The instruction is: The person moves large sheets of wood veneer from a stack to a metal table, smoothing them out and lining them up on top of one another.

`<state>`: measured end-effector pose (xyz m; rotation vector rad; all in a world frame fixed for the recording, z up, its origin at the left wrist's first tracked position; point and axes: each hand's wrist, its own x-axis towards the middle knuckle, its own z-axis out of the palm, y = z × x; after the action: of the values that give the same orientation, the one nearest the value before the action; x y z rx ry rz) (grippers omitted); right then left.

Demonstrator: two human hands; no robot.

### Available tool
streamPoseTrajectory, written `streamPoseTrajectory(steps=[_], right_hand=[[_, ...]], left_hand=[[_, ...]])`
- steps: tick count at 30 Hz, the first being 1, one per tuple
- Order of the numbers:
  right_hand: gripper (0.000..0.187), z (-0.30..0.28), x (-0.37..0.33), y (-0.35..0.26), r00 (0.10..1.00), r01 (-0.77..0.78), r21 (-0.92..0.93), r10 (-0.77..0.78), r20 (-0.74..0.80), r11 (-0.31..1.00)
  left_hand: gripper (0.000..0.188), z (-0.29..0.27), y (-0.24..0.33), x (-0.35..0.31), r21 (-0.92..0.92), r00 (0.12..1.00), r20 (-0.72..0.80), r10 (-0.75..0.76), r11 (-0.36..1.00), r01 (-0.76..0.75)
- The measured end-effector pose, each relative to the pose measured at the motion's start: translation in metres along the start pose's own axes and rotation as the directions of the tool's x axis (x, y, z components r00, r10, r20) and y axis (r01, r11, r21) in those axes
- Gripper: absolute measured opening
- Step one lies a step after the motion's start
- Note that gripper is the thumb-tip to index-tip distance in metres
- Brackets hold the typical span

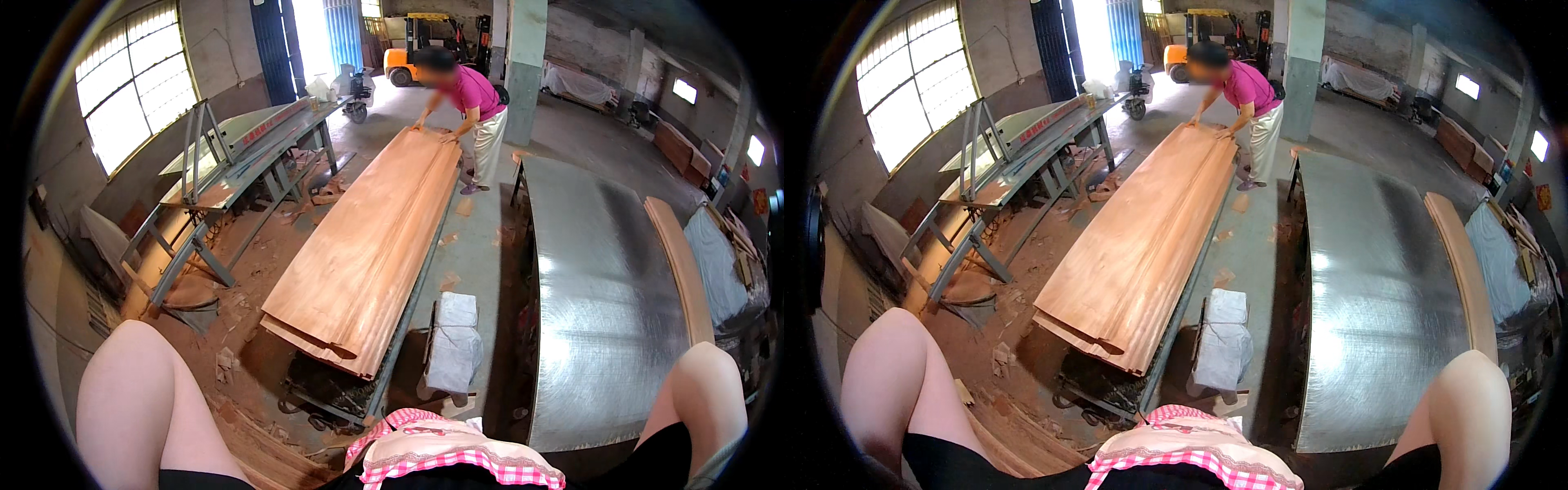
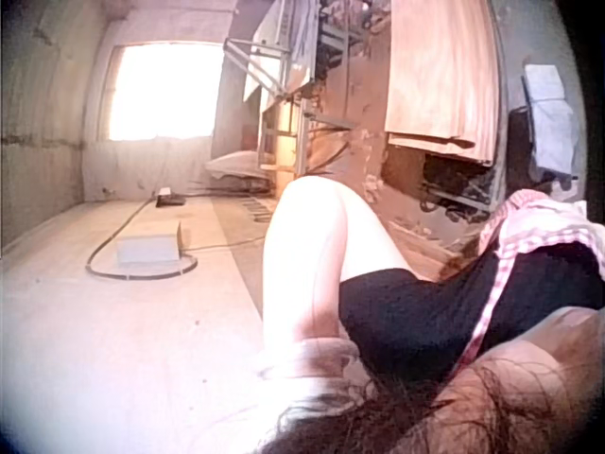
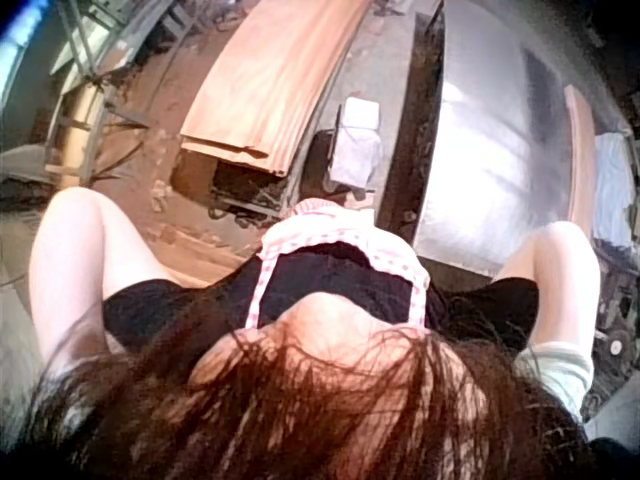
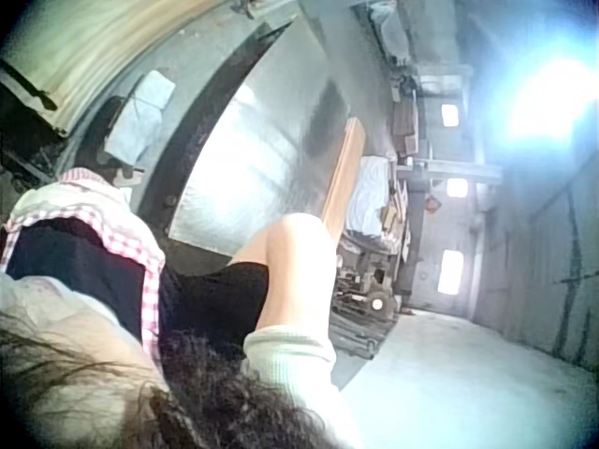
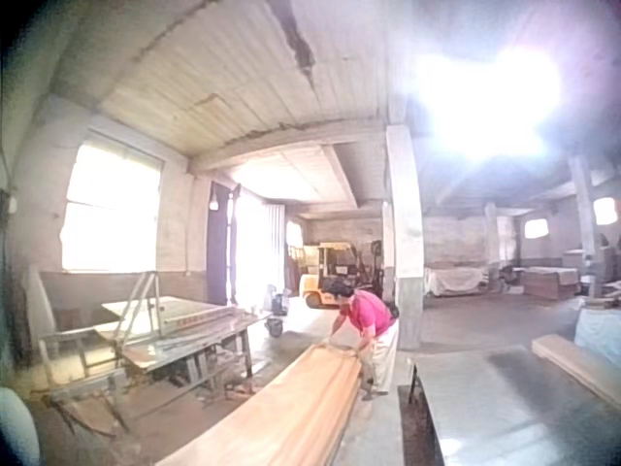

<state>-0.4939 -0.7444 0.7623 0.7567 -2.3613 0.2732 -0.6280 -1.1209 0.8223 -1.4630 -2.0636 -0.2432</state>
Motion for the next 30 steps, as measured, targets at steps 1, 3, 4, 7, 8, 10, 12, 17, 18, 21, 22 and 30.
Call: streamPoseTrajectory(steps=[1, 3, 4, 7, 8, 10, 12, 17, 18, 21, 22, 30], right_hand=[[0.045, 0.000, 0.000, -0.001, 1.000, -0.005, 0.019, 0.005, 0.014, 1.000], [0.045, 0.003, 0.006, -0.001, 0.999, -0.005, 0.045, 0.003, 0.033, 0.999], [0.045, 0.005, 0.009, -0.001, 0.999, -0.006, 0.060, 0.003, 0.045, 0.998], [0.045, 0.010, 0.012, -0.002, 0.997, -0.019, 0.090, 0.013, 0.070, 0.996], [0.045, 0.011, 0.013, -0.002, 0.997, -0.023, 0.097, 0.016, 0.075, 0.995], [0.045, 0.014, 0.013, -0.002, 0.996, -0.028, 0.111, 0.019, 0.084, 0.993], [0.045, 0.013, 0.016, -0.001, 0.995, -0.036, 0.124, 0.024, 0.094, 0.992], [0.045, 0.019, 0.016, -0.001, 0.993, -0.039, 0.163, 0.020, 0.116, 0.986], [0.045, 0.019, 0.015, -0.001, 0.992, -0.042, 0.164, 0.022, 0.123, 0.986], [0.045, 0.023, 0.007, 0.002, 0.991, -0.050, 0.169, 0.027, 0.134, 0.984], [0.045, 0.022, 0.010, 0.002, 0.990, -0.045, 0.179, 0.020, 0.140, 0.983], [0.045, 0.021, 0.019, 0.010, 0.985, -0.028, 0.243, -0.014, 0.169, 0.970]], left_hand=[[0.037, 0.002, -0.001, 0.001, -0.002, 1.000, 0.028, -0.002, 1.000, 0.002], [0.038, 0.002, -0.003, 0.002, -0.003, 0.998, 0.059, -0.007, 1.000, 0.008], [0.038, 0.005, -0.005, 0.002, -0.001, 0.997, 0.080, -0.009, 1.000, 0.010], [0.040, 0.012, -0.009, 0.003, -0.005, 0.994, 0.114, -0.005, 1.000, 0.005], [0.040, 0.011, -0.011, 0.004, -0.012, 0.993, 0.121, 0.001, 1.000, 0.001], [0.041, 0.015, -0.013, 0.004, -0.021, 0.990, 0.140, 0.006, 1.000, -0.003], [0.042, 0.017, -0.015, 0.007, -0.026, 0.988, 0.155, 0.015, 1.000, -0.011], [0.045, 0.024, -0.016, 0.011, -0.031, 0.979, 0.202, 0.027, 0.999, -0.022], [0.046, 0.028, -0.016, 0.011, -0.034, 0.978, 0.207, 0.030, 0.999, -0.023], [0.048, 0.041, -0.017, 0.014, -0.041, 0.974, 0.224, 0.039, 0.999, -0.030], [0.048, 0.044, -0.017, 0.014, -0.046, 0.972, 0.229, 0.043, 0.998, -0.034], [0.053, 0.054, -0.024, 0.024, -0.086, 0.962, 0.261, 0.077, 0.995, -0.056]])
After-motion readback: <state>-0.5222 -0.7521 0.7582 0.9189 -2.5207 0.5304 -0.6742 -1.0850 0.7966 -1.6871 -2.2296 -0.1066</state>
